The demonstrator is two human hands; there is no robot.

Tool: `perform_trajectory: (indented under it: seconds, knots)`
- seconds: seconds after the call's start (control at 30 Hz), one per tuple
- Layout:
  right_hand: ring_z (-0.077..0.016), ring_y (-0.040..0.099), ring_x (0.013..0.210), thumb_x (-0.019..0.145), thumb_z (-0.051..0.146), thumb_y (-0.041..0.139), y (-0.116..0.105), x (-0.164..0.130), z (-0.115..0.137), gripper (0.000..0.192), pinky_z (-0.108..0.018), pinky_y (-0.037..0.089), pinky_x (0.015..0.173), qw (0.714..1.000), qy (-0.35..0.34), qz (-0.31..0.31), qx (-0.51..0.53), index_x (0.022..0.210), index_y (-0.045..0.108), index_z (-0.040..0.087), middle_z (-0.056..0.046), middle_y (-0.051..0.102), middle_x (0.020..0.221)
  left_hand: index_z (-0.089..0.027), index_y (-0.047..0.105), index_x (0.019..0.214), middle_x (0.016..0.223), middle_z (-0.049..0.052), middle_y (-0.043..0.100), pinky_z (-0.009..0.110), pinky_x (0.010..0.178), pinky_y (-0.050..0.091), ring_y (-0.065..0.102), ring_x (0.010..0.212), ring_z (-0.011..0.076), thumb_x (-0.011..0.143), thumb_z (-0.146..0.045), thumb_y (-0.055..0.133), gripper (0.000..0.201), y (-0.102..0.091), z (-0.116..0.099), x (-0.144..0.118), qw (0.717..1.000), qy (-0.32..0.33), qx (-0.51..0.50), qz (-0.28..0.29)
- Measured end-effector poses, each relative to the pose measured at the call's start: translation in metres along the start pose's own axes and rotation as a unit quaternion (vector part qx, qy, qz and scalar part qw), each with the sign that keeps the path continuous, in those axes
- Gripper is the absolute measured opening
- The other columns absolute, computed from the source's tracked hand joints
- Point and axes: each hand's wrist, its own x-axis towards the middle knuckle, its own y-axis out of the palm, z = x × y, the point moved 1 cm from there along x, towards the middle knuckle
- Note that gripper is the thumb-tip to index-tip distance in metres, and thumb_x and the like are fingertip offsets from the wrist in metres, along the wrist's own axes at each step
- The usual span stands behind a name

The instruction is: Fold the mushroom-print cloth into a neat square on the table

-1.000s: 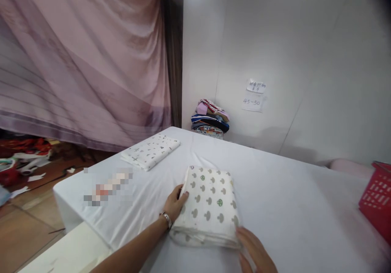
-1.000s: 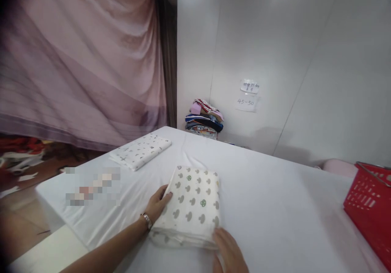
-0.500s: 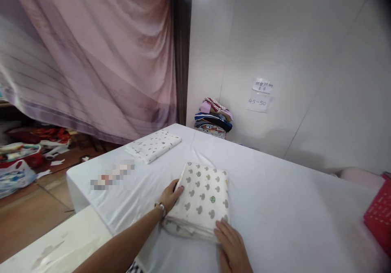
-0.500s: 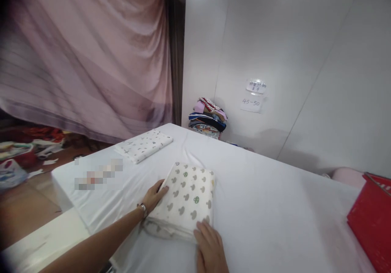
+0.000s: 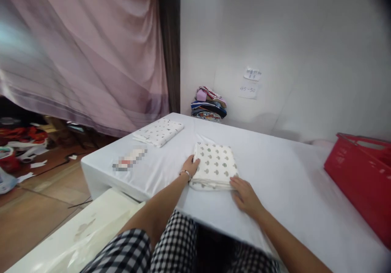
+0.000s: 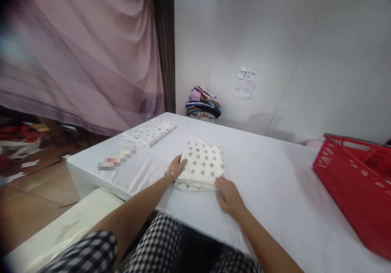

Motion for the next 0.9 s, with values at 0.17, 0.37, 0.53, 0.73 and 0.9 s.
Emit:
perform_trajectory:
  seconds: [0.17, 0.37, 0.53, 0.73, 0.9]
  knots:
    - [-0.0237, 0.046, 0.122, 0.083, 0.031, 0.050, -0.008, 0.010, 0.007, 0.037, -0.045, 0.038, 0.101, 0.987, 0.120, -0.031, 0.101, 0.117, 0.059, 0.018, -0.011, 0.056, 0.125, -0.020, 0.058, 0.110, 0.102, 0.009, 0.066, 0.034, 0.084, 0.044, 0.060, 0.096, 0.0251, 0.078, -0.040, 0.053, 0.039, -0.001, -0.005, 0.000, 1.000, -0.010, -0.006, 0.014]
    - [-0.0218, 0.062, 0.090, 0.080, 0.043, 0.052, -0.003, 0.024, -0.014, 0.047, -0.036, 0.050, 0.077, 0.850, 0.462, -0.115, 0.224, 0.118, 0.057, 0.015, -0.012, 0.064, 0.107, -0.017, 0.058, 0.109, 0.102, 0.010, 0.067, 0.030, 0.077, 0.046, 0.062, 0.091, 0.0220, 0.074, -0.045, 0.059, 0.044, -0.010, -0.008, -0.010, 0.998, -0.041, -0.023, 0.037]
    - [-0.0203, 0.061, 0.078, 0.065, 0.038, 0.067, -0.002, 0.051, -0.022, 0.059, -0.034, 0.047, 0.074, 0.830, 0.504, -0.044, 0.235, 0.118, 0.057, 0.015, -0.007, 0.066, 0.088, -0.015, 0.058, 0.109, 0.105, 0.013, 0.066, 0.034, 0.079, 0.047, 0.062, 0.091, 0.0246, 0.066, -0.038, 0.070, 0.051, -0.011, -0.014, -0.024, 0.995, -0.068, -0.044, 0.059]
    - [-0.0190, 0.060, 0.083, 0.067, 0.038, 0.063, -0.018, 0.042, -0.006, 0.069, -0.031, 0.047, 0.077, 0.811, 0.492, -0.151, 0.279, 0.131, 0.046, 0.017, -0.004, 0.065, 0.094, -0.016, 0.055, 0.115, 0.108, 0.008, 0.066, 0.030, 0.084, 0.047, 0.062, 0.095, 0.0197, 0.071, -0.029, 0.067, 0.048, 0.011, -0.037, -0.014, 0.988, 0.005, -0.135, 0.073]
    - [-0.0207, 0.060, 0.086, 0.073, 0.044, 0.057, -0.015, 0.007, 0.003, 0.061, -0.035, 0.047, 0.080, 0.820, 0.524, -0.094, 0.209, 0.127, 0.050, 0.017, -0.007, 0.064, 0.100, -0.014, 0.057, 0.112, 0.107, 0.014, 0.065, 0.037, 0.088, 0.043, 0.059, 0.101, 0.0280, 0.064, -0.033, 0.074, 0.054, 0.021, -0.028, -0.018, 0.996, -0.045, -0.022, 0.078]
